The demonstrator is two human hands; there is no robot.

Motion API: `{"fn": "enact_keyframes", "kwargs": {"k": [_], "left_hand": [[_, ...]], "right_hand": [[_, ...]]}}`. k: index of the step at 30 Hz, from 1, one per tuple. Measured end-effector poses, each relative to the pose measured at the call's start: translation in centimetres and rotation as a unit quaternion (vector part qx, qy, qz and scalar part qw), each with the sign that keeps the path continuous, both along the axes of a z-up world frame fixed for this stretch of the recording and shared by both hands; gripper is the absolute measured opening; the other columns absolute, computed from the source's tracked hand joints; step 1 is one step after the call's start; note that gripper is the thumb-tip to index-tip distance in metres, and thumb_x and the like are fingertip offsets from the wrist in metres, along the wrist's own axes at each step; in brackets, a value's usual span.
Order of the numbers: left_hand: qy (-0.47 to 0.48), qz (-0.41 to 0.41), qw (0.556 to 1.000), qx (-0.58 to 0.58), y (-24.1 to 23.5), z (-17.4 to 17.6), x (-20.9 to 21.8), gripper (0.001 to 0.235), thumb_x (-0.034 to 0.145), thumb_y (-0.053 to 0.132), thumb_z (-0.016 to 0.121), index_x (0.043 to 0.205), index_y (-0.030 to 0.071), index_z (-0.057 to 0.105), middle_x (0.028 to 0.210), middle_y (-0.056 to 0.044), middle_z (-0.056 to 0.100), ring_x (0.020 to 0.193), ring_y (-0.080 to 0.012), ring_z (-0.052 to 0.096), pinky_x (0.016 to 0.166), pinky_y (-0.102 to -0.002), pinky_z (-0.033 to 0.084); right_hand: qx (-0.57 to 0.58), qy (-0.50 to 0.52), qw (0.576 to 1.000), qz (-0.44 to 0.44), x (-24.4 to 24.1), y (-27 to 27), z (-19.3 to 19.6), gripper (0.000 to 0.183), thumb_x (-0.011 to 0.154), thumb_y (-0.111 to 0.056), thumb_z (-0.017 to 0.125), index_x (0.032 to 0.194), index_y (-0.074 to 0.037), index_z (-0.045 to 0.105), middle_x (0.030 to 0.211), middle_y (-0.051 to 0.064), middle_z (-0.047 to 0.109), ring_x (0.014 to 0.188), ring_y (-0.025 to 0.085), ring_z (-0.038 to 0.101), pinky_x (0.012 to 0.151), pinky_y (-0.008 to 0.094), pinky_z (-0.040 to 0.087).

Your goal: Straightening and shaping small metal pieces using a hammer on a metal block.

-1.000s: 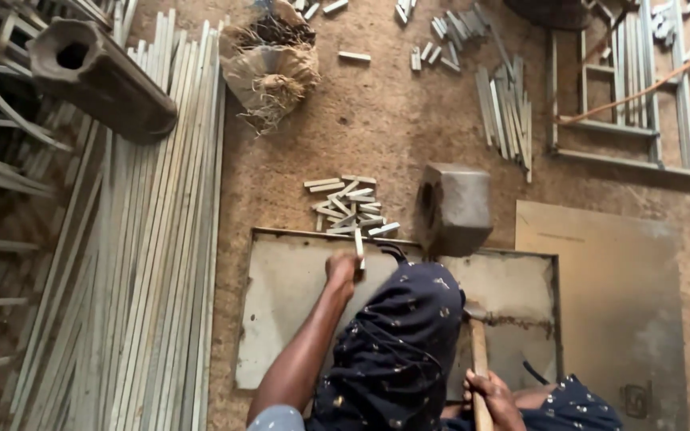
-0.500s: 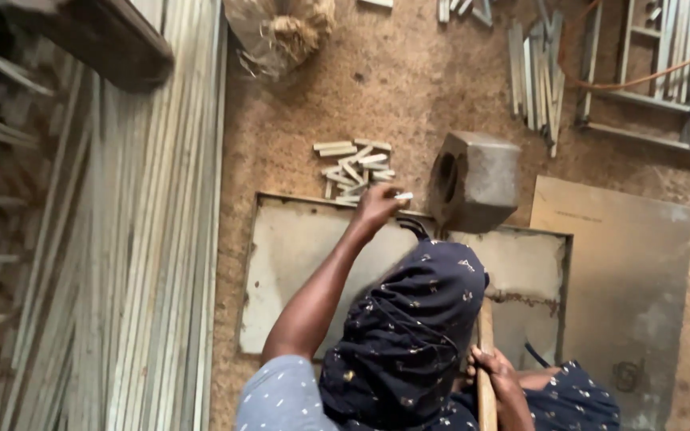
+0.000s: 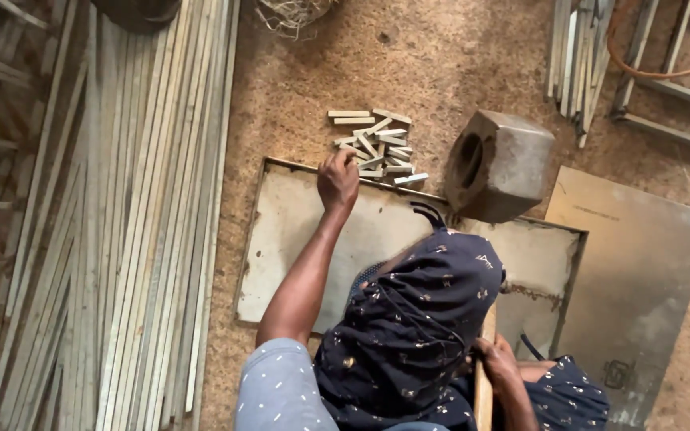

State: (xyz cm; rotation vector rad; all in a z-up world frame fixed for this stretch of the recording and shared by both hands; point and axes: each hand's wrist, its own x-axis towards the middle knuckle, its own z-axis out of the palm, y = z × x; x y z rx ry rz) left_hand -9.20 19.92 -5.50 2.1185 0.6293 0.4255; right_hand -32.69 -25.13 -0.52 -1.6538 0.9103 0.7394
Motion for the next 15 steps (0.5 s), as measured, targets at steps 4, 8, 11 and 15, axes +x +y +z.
{"fn": "enact_keyframes", "kwargs": {"k": [4,8,11,15], "left_hand": [[-0.019,-0.044,0.996,0.074,-1.1,-1.0,4.0,0.021,0.085,0.012,0.063,0.102,0.011,0.075,0.096,-0.011,0.073,0.092,-0.0326,0.066,0.087,-0.047,0.053],[0.054,-0.131,0.980,0.140,-2.2,-1.0,7.0,0.019,0.088,0.010,0.060,0.104,0.008,0.071,0.103,-0.013,0.070,0.097,-0.0315,0.065,0.084,-0.045,0.053],[0.055,-0.159,0.960,0.226,-2.4,-2.7,8.6,0.016,0.084,0.011,0.062,0.098,0.010,0.071,0.104,-0.012,0.071,0.100,-0.0328,0.064,0.081,-0.046,0.053],[0.048,-0.185,0.936,0.297,-2.3,-6.6,10.1,0.013,0.087,0.014,0.061,0.092,0.013,0.073,0.105,-0.010,0.072,0.103,-0.0317,0.065,0.081,-0.048,0.054]], "right_hand": [[-0.043,0.038,0.998,-0.016,0.6,1.3,1.4,0.024,0.088,-0.010,0.059,0.111,-0.001,0.055,0.073,0.011,0.062,0.053,0.022,0.060,0.044,0.037,0.053],[-0.047,0.016,0.999,0.006,0.1,0.2,0.0,0.022,0.089,-0.010,0.060,0.106,0.004,0.056,0.072,0.013,0.064,0.053,0.023,0.060,0.044,0.035,0.051],[-0.029,0.013,0.999,0.008,-1.0,-1.3,-2.0,0.022,0.088,-0.011,0.062,0.102,0.005,0.055,0.068,0.014,0.062,0.050,0.024,0.059,0.042,0.035,0.050],[-0.034,0.020,0.999,-0.034,-0.8,-0.1,-1.6,0.027,0.084,-0.009,0.067,0.103,0.003,0.053,0.067,0.014,0.061,0.049,0.023,0.057,0.042,0.035,0.048]]}}
